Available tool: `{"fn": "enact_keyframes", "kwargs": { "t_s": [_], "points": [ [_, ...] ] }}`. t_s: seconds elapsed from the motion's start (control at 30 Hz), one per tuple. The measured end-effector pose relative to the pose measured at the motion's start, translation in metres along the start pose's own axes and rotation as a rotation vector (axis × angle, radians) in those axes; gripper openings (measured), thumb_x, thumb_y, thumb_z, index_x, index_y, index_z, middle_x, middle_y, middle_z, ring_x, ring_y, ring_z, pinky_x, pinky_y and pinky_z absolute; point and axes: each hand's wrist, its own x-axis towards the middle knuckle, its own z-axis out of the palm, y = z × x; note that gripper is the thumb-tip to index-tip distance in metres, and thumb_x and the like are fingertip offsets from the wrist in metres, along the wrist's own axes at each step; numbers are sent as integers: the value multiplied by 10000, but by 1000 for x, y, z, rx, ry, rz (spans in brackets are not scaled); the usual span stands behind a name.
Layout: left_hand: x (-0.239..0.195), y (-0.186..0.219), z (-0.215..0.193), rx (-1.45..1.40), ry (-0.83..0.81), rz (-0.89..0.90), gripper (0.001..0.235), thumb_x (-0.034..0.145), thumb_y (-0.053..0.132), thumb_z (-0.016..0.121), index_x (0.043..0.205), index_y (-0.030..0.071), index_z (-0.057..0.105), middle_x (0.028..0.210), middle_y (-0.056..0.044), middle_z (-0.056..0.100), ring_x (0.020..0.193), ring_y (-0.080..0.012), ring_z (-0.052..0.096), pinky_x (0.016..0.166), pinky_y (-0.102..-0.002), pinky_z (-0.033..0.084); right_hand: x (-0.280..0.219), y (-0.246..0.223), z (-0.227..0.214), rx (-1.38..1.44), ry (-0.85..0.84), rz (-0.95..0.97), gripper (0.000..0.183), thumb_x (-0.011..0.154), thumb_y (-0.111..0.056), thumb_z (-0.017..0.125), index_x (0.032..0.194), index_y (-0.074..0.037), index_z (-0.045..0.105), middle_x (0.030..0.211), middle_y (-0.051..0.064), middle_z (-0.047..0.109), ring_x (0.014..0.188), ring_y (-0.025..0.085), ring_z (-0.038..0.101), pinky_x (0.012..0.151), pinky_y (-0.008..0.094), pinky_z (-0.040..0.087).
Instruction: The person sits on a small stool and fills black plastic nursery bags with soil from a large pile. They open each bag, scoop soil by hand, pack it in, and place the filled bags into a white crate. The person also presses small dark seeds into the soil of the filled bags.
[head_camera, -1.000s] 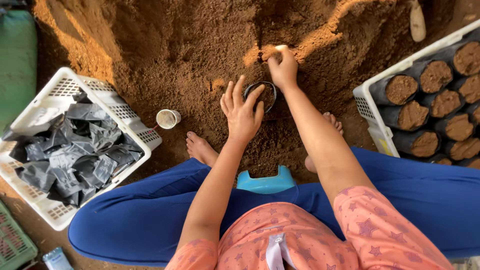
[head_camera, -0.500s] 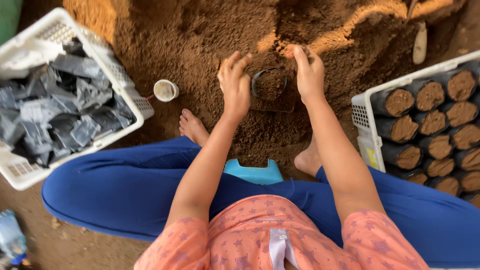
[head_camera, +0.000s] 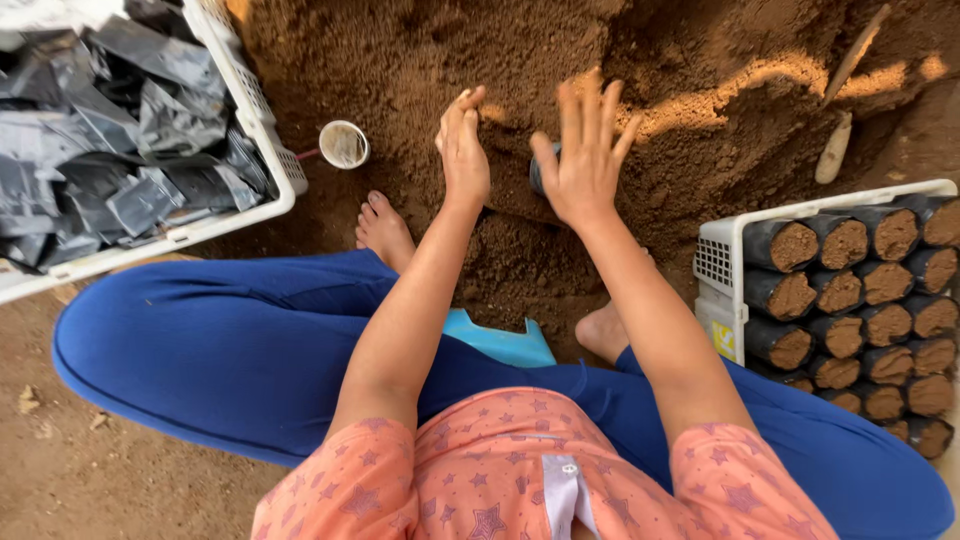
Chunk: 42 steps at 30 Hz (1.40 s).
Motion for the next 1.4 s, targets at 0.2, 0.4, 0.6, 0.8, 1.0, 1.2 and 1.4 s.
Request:
{"fn": "enact_keyframes", "kwargs": {
  "t_s": [0.2,0.4,0.6,0.8,1.0,1.2,1.4],
  "points": [
    [-6,24,4,78,-97,20,481,1089,371,346,1336,68,627,1360,-185,567,1330,-341,491,1121,-478,376,13,19,17,249,137,-165,693,1126,-571,228,1697,-187,141,1780,50,77,1653,287,10,1294,623,-85],
    [-8,29,6,157,-239,-148,402,1053,411,409,1107,85,638,1128,-111,634,1082,-267,641,961,-418,482,-19,72,-8,559,620,69,620,1191,-568,195,1699,-220,126,1774,-2,56,1630,204,28,1354,507,1],
    [-11,29,7,192,-244,-147,409,1047,416,411,1117,89,646,1123,-128,638,1084,-291,622,962,-432,469,-9,15,6,-16,261,-105,774,1099,-652,261,1708,-208,81,1767,63,-19,1628,272,-80,1288,581,-108],
    [-11,59,-15,578,-586,-99,484,1048,496,472,1080,46,648,1050,-180,649,958,-360,639,864,-490,494,-14,60,-18,540,405,-82,472,1161,-388,366,1563,-157,453,1640,95,511,1542,308,474,1317,601,108],
    [-32,80,-5,623,-551,244,354,976,397,566,1006,75,708,894,-105,665,840,-318,646,825,-500,454,-40,81,-8,299,259,-89,299,1006,-293,638,781,-99,602,643,47,657,510,225,617,719,454,537],
    [-46,76,2,626,-287,516,174,916,216,624,833,86,703,812,-62,625,811,-265,636,822,-446,456,-50,76,15,551,288,63,337,1034,-216,600,762,-31,526,619,136,524,519,303,537,567,429,420],
    [-53,75,8,553,-206,569,198,918,205,637,787,65,687,762,-66,606,752,-261,607,814,-433,461,-55,77,32,669,413,169,385,1007,-184,564,683,4,474,608,117,435,595,334,507,709,458,449]
  ]
}}
